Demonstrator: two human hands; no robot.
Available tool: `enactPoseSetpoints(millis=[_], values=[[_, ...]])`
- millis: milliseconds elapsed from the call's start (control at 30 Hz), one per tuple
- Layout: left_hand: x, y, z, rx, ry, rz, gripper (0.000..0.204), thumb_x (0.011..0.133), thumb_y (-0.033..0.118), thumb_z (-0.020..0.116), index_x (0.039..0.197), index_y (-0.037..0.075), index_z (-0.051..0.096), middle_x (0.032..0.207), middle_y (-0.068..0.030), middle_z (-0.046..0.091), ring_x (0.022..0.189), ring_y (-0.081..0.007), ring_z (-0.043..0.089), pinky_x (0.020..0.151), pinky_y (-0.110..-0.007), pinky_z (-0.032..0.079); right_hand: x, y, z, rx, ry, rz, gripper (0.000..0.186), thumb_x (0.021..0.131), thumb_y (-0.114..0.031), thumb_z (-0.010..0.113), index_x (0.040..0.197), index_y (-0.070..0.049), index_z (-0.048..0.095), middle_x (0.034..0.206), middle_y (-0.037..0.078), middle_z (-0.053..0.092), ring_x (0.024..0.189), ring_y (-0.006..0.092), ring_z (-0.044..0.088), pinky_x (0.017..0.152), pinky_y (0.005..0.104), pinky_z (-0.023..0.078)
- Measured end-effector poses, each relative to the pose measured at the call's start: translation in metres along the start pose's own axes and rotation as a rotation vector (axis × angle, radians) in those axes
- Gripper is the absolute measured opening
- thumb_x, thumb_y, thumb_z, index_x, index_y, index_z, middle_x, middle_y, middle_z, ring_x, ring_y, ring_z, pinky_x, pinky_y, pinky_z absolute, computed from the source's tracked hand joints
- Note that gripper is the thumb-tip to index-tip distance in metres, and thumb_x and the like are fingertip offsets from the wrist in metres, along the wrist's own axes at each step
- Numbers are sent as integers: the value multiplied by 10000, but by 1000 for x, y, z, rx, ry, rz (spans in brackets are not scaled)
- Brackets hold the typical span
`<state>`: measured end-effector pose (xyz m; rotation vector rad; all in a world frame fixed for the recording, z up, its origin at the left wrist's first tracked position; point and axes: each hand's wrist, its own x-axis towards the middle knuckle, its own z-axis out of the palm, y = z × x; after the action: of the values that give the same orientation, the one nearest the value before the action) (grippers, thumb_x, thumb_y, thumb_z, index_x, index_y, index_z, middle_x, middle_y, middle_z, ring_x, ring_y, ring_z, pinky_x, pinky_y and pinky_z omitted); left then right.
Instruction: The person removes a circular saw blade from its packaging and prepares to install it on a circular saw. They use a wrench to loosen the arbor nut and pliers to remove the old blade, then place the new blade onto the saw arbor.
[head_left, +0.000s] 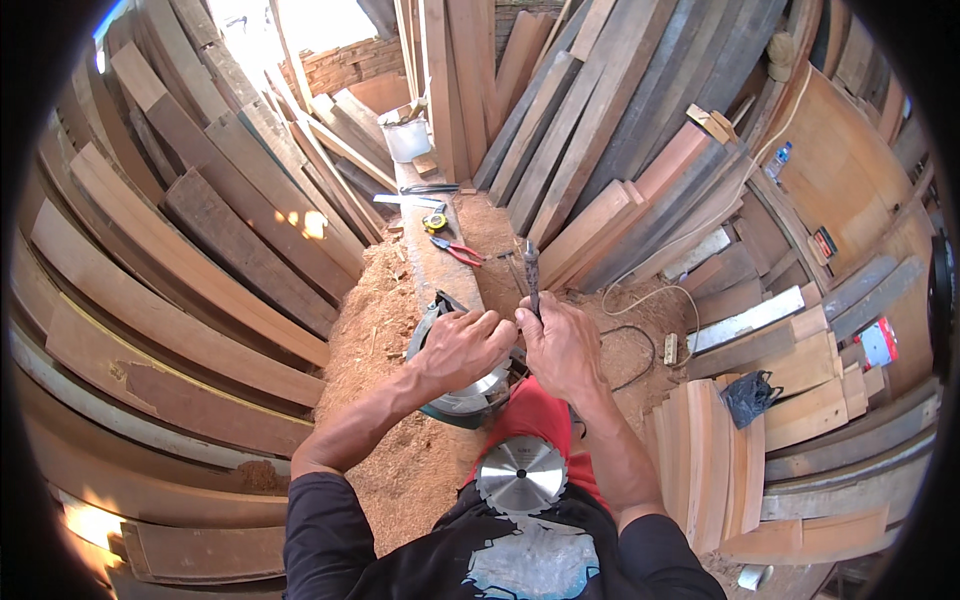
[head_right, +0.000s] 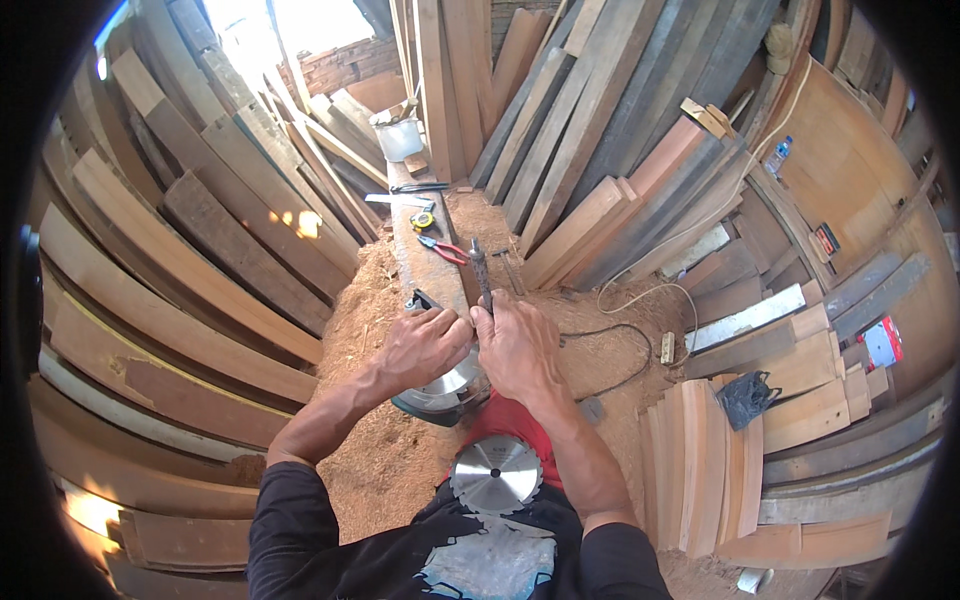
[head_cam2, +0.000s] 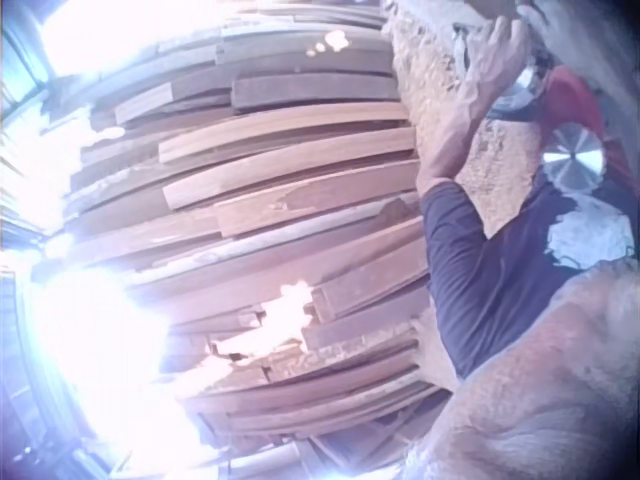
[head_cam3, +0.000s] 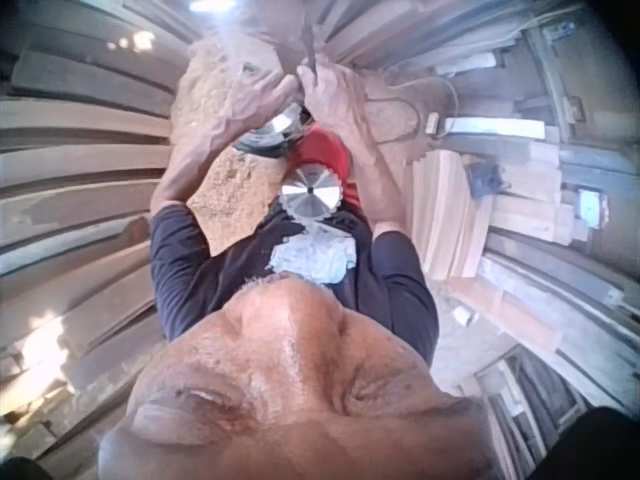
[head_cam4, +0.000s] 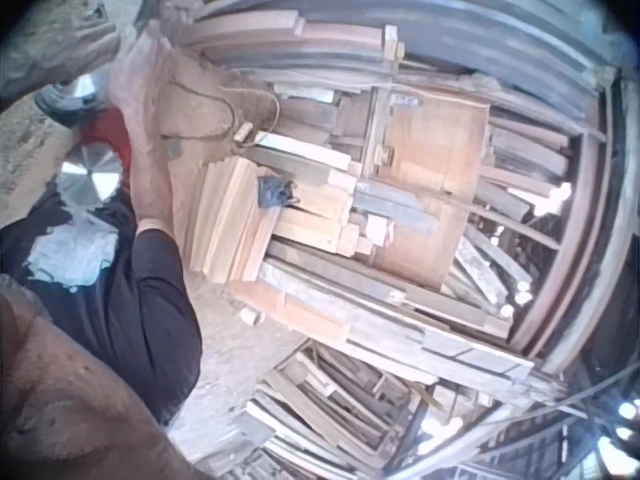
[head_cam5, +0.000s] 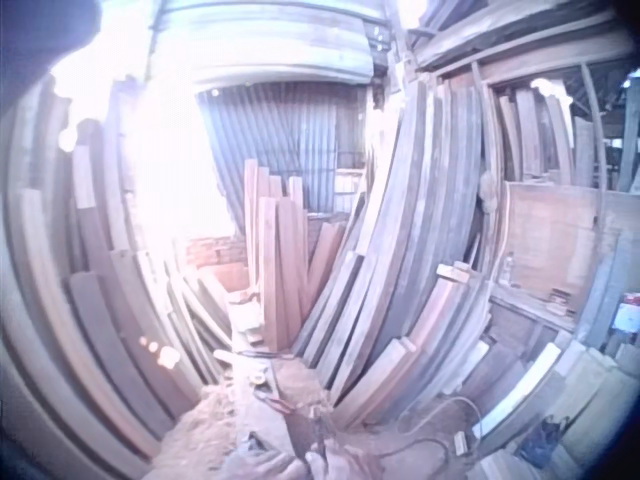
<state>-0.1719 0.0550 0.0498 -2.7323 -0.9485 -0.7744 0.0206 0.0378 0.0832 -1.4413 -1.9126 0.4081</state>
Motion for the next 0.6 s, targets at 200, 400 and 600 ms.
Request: enactPoseSetpoints(millis=[200,400,600], values=[[-3,27,-4,-525,304,-395,307,878,218,788,1048,28,617,908,-131,661,829,-292,666,764,-392,539,-29,10,-13,6,-23,-18,244,1015,-258,572,997,-23,638,815,238,677,808,449,666,728,551,497],[17,6,-23,-946,308,-381,435,1035,227,652,1398,-4,587,1139,-54,680,1019,-129,639,875,-290,522,-41,14,-16,39,-93,-63,215,997,-235,607,976,-22,632,799,230,669,798,450,663,713,547,492],[29,-1,-54,-1146,28,-446,417,1032,273,663,1371,34,620,993,-11,706,865,-79,657,780,-239,536,-29,-4,-13,47,-121,-87,208,984,-220,629,947,-15,615,782,241,662,783,462,662,698,556,487]])
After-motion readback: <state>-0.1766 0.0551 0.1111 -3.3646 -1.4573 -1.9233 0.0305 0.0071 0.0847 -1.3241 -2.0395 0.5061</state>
